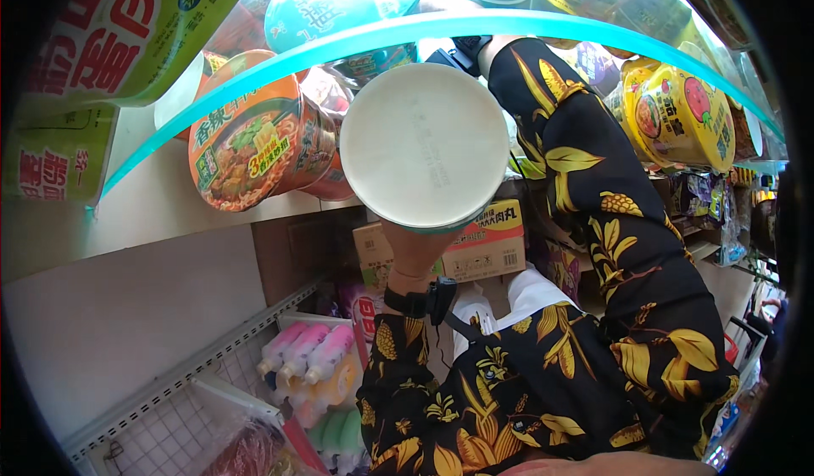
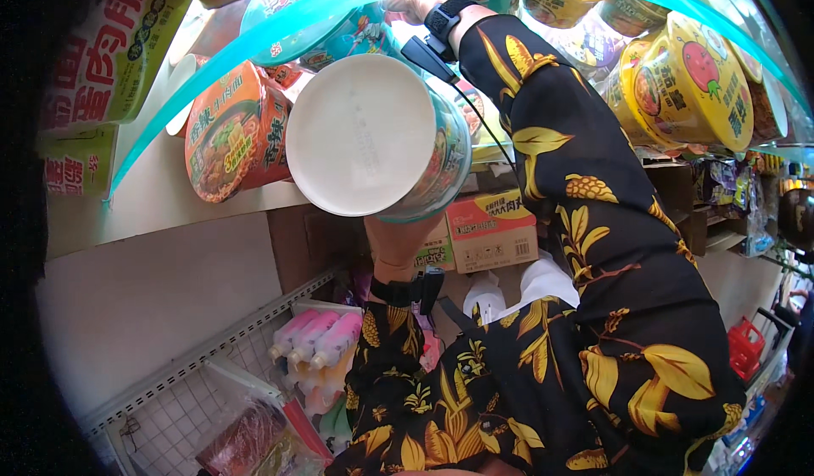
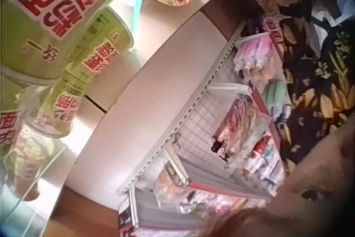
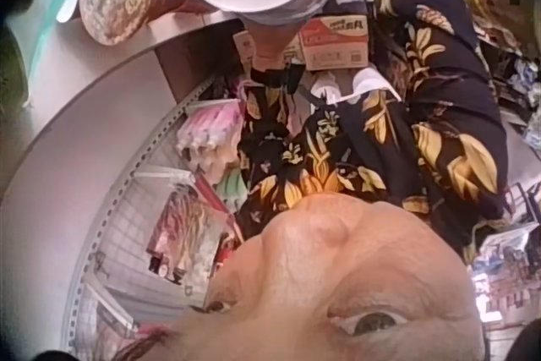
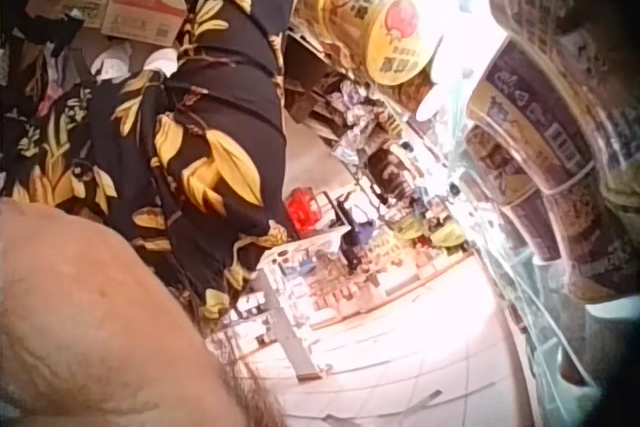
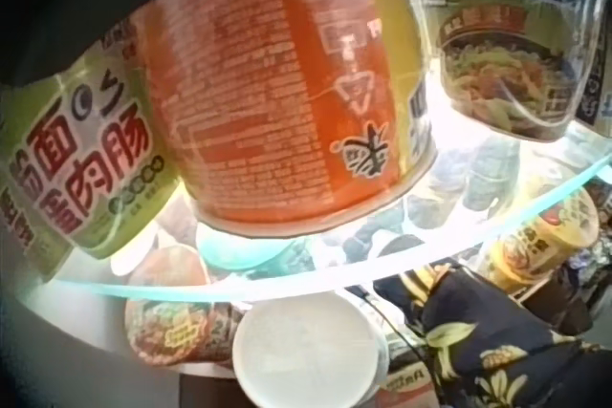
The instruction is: Organizing and stocking instant noodle cups on store shelves by moving them between boxes and the shelves.
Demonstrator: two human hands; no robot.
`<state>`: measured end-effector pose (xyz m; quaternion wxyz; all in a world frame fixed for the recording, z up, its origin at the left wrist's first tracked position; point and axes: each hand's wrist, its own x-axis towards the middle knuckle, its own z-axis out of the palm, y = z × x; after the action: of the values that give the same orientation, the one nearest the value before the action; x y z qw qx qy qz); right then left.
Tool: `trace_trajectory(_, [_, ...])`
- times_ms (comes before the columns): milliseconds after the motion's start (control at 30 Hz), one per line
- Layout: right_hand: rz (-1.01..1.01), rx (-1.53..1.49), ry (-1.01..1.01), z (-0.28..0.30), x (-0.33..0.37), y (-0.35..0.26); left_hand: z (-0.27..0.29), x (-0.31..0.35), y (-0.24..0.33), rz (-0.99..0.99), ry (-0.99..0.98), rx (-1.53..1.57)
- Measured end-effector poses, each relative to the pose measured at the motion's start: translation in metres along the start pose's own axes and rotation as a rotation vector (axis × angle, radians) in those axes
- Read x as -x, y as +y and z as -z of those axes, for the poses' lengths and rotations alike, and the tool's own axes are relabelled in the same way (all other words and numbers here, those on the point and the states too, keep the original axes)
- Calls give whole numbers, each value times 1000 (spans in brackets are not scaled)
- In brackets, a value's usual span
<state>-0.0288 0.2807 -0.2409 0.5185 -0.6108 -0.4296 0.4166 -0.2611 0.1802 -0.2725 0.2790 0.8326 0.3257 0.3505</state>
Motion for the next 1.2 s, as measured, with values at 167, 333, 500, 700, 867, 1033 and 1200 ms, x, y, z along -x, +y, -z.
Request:
trace_trajectory(167, [-4,-28,-35,-7,-4,-4,4,-3,5,112,50,232])
trace_trajectory(333, [-42,-65,-68,-11,0,-10,0,7,-7,3,46,-72])
trace_trajectory(500, [-120,-99,-93,-6,10,-5,-9,10,-16,51,53,28])
trace_trajectory(700, [-4,-137,-209,-10,15,10,-5,12,-26,72,109,132])
trace_trajectory(867, [5,-317,-199,2,24,28,20,-13,-17,28,74,353])
trace_trajectory(1033, [-54,-387,-49,-1,71,20,46,-19,-29,81,-55,508])
trace_trajectory(1200, [24,-491,71,-9,97,8,34,-21,-19,2,61,432])
